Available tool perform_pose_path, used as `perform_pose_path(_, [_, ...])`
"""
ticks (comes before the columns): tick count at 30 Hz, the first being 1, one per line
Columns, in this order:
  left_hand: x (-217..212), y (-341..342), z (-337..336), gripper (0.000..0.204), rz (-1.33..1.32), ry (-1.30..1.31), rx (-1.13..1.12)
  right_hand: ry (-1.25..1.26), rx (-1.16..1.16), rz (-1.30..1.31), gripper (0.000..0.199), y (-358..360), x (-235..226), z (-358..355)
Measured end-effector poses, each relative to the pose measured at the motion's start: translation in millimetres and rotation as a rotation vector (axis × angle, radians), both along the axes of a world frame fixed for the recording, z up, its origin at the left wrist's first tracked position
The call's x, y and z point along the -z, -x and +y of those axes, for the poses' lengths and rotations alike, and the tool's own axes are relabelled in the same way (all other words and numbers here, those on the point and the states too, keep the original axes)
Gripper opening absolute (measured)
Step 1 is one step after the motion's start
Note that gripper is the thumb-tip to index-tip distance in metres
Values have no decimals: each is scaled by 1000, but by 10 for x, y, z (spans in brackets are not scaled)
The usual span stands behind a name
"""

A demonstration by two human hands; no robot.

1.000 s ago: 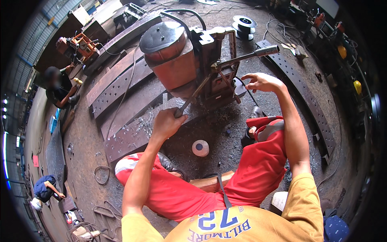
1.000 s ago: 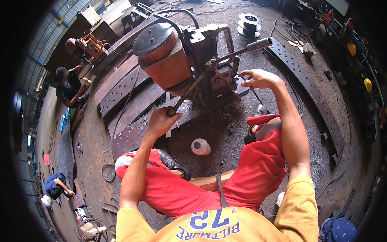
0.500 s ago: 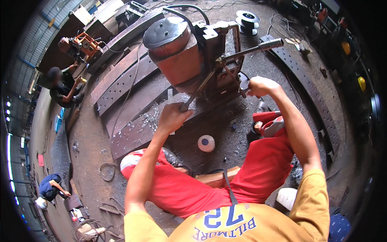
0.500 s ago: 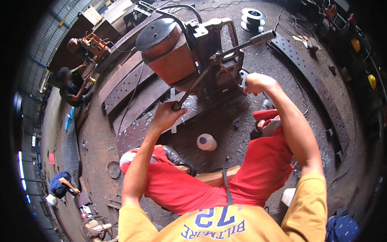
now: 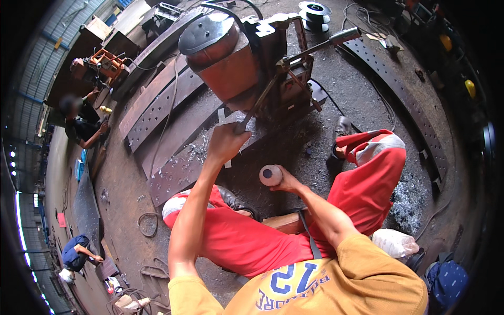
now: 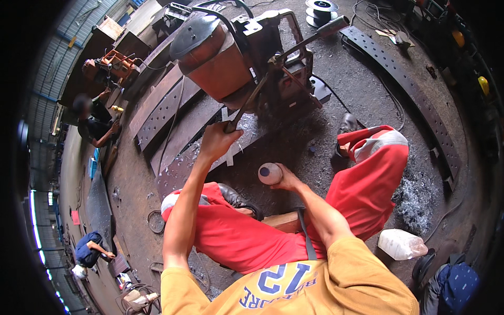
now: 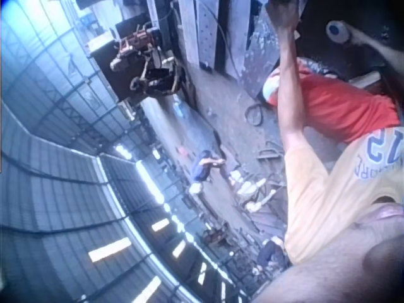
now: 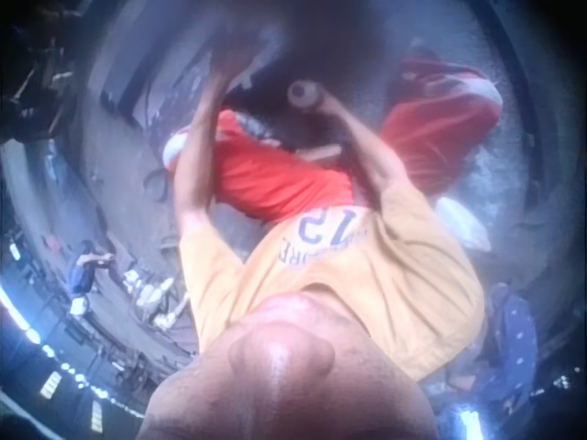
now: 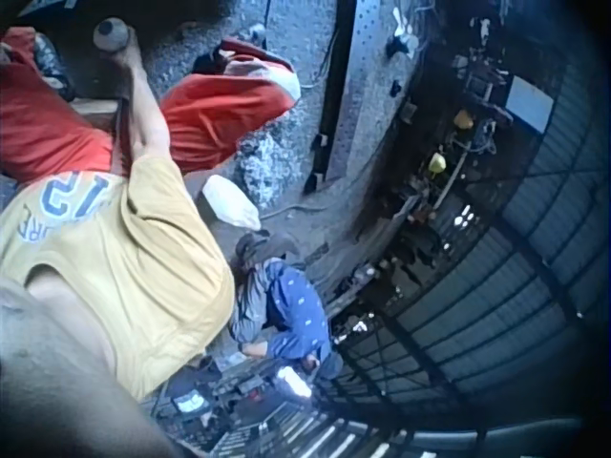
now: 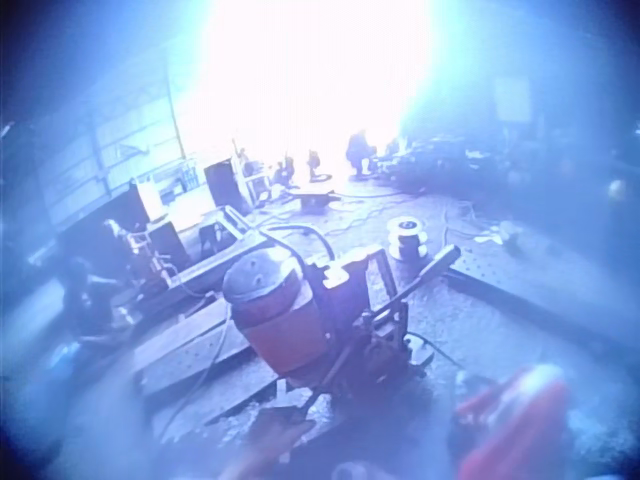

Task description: The person operates a drill press on a metal plate, repeatedly applying liquid from a plastic bottle to the drilling area. The person also uses a metal file to scrape the surface of the metal plate between drilling cycles.

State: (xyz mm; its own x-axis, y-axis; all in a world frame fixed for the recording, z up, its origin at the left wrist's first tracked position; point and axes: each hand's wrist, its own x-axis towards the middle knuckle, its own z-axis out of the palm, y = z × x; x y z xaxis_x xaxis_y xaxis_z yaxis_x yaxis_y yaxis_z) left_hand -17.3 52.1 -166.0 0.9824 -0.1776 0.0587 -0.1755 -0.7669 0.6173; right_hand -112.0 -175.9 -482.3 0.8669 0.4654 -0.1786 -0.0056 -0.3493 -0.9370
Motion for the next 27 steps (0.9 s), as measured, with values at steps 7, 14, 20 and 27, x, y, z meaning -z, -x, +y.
perform_pose_path(7, [-56,4,-71,42,18,20,9,-194,188,215,78,-306,-485,78])
perform_pose_path(14, [-60,-5,-58,37,76,-13,-25,-312,289,688,67,-457,-914,101])
perform_pose_path(20, [-123,8,-92,36,106,-29,-37,-217,228,669,64,-545,-938,95])
perform_pose_path(27, [-105,0,-89,37,123,-5,-46,-250,242,678,62,-513,-935,101])
